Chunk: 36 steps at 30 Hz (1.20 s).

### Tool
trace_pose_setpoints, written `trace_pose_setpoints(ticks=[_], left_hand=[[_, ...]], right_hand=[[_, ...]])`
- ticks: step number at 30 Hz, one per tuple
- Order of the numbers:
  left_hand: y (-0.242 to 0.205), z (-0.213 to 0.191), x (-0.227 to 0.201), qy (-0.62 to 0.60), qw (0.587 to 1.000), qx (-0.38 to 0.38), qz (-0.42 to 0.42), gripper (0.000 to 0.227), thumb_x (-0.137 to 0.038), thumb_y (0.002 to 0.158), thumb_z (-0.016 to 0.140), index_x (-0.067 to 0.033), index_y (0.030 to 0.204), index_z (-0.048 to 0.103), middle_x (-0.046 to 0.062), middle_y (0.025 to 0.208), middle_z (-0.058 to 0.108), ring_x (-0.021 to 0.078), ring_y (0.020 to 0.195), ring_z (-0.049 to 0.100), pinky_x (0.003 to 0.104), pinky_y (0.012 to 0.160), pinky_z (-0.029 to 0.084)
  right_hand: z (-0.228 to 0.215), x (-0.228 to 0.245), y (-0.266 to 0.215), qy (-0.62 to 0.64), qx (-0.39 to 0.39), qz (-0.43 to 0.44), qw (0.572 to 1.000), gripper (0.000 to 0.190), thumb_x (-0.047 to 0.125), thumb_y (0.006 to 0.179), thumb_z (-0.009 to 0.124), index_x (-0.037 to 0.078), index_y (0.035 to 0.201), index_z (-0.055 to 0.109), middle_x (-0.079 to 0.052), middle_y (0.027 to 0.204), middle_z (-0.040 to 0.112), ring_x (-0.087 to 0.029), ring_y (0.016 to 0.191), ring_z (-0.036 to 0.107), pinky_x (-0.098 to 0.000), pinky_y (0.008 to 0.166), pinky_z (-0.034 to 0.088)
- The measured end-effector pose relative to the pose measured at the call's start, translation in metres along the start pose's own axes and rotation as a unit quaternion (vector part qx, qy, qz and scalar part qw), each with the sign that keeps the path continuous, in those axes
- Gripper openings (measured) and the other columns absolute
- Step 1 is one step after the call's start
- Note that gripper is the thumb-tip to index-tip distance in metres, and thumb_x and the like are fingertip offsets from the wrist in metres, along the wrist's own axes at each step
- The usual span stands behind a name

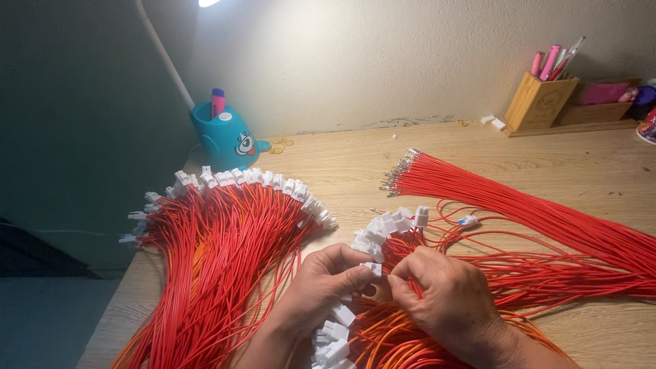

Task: The person inserts red wires into white plastic connectors on a wooden table. The hands repeatedly pick up wires and push them into the connector slots, organizing the completed harnesses into a growing pile.

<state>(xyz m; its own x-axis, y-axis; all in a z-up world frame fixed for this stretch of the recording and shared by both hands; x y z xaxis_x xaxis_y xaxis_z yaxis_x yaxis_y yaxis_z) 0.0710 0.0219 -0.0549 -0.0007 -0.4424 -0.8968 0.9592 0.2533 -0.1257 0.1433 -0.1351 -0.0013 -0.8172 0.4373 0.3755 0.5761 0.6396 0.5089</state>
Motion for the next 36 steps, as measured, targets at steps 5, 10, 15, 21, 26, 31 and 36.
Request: trace_pose_setpoints(ticks=[5, 10, 15, 21, 26, 31, 36], left_hand=[[0.001, -0.002, 0.001, 0.003, 1.0, -0.006, -0.001, 0.02, -0.008, 0.077, 0.077, 0.0007, 0.091, 0.067, 0.019, 0.074, 0.071, 0.0231, 0.062, 0.069, 0.029, 0.056, 0.054], [0.001, -0.002, 0.002, 0.008, 1.0, -0.01, 0.003, 0.018, -0.008, 0.08, 0.075, 0.0002, 0.093, 0.066, 0.019, 0.074, 0.071, 0.0226, 0.061, 0.068, 0.028, 0.055, 0.053], [0.001, -0.001, 0.0, 0.012, 1.0, -0.024, -0.003, 0.018, -0.006, 0.079, 0.075, 0.0014, 0.094, 0.067, 0.02, 0.076, 0.072, 0.0228, 0.062, 0.068, 0.029, 0.058, 0.054], [0.0, -0.002, 0.001, 0.019, 0.999, -0.03, -0.024, 0.02, -0.006, 0.078, 0.076, 0.0015, 0.095, 0.068, 0.018, 0.075, 0.071, 0.0203, 0.061, 0.067, 0.024, 0.053, 0.048], [-0.003, 0.002, -0.001, 0.006, 0.999, -0.023, -0.033, 0.019, -0.009, 0.08, 0.074, 0.0017, 0.092, 0.066, 0.025, 0.077, 0.072, 0.027, 0.062, 0.069, 0.03, 0.051, 0.052], [-0.001, 0.0, 0.001, 0.021, 0.999, -0.017, -0.037, 0.019, -0.012, 0.081, 0.074, -0.0007, 0.093, 0.065, 0.024, 0.078, 0.073, 0.0256, 0.062, 0.07, 0.027, 0.05, 0.05], [0.0, -0.001, 0.002, -0.012, 1.0, 0.006, -0.014, 0.02, -0.009, 0.08, 0.074, 0.0014, 0.094, 0.065, 0.023, 0.078, 0.071, 0.0265, 0.064, 0.069, 0.03, 0.056, 0.053]], right_hand=[[-0.003, 0.001, 0.004, 0.069, 0.036, 0.016, 0.997, 0.012, 0.029, 0.078, 0.068, 0.026, 0.066, 0.066, 0.011, 0.063, 0.066, -0.012, 0.057, 0.064, -0.0338, 0.055, 0.048], [0.001, -0.003, 0.003, 0.1, 0.063, 0.032, 0.992, 0.011, 0.03, 0.078, 0.067, 0.024, 0.069, 0.068, 0.008, 0.065, 0.067, -0.013, 0.058, 0.066, -0.0329, 0.057, 0.05], [-0.001, -0.001, 0.004, 0.117, 0.056, 0.035, 0.991, 0.011, 0.029, 0.078, 0.069, 0.025, 0.067, 0.068, 0.009, 0.064, 0.069, -0.012, 0.058, 0.066, -0.0317, 0.057, 0.05], [-0.002, -0.004, 0.003, 0.05, 0.015, -0.018, 0.998, 0.01, 0.025, 0.073, 0.07, 0.025, 0.066, 0.063, 0.01, 0.062, 0.064, -0.015, 0.055, 0.062, -0.0353, 0.053, 0.047], [-0.008, 0.004, 0.005, 0.089, 0.01, -0.022, 0.996, 0.013, 0.024, 0.076, 0.07, 0.025, 0.064, 0.064, 0.011, 0.06, 0.065, -0.011, 0.052, 0.061, -0.0314, 0.052, 0.047], [-0.004, 0.003, 0.003, 0.089, 0.018, -0.01, 0.996, 0.012, 0.026, 0.077, 0.068, 0.024, 0.065, 0.064, 0.009, 0.061, 0.064, -0.013, 0.053, 0.061, -0.0329, 0.053, 0.048], [0.0, 0.0, 0.003, 0.115, 0.052, 0.029, 0.992, 0.014, 0.029, 0.08, 0.066, 0.024, 0.066, 0.067, 0.01, 0.064, 0.069, -0.013, 0.058, 0.065, -0.0317, 0.057, 0.05]])
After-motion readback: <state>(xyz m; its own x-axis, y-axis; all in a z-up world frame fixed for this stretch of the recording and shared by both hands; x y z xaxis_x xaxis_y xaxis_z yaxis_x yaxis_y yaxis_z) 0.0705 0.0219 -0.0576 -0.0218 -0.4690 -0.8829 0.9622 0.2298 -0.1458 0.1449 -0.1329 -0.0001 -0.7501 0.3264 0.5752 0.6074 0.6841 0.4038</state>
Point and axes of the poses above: each hand's wrist, its own y-axis towards the middle knuckle, its own z-axis out of the palm, x = y × z, the point moved 5 cm from there along y, towards the middle knuckle
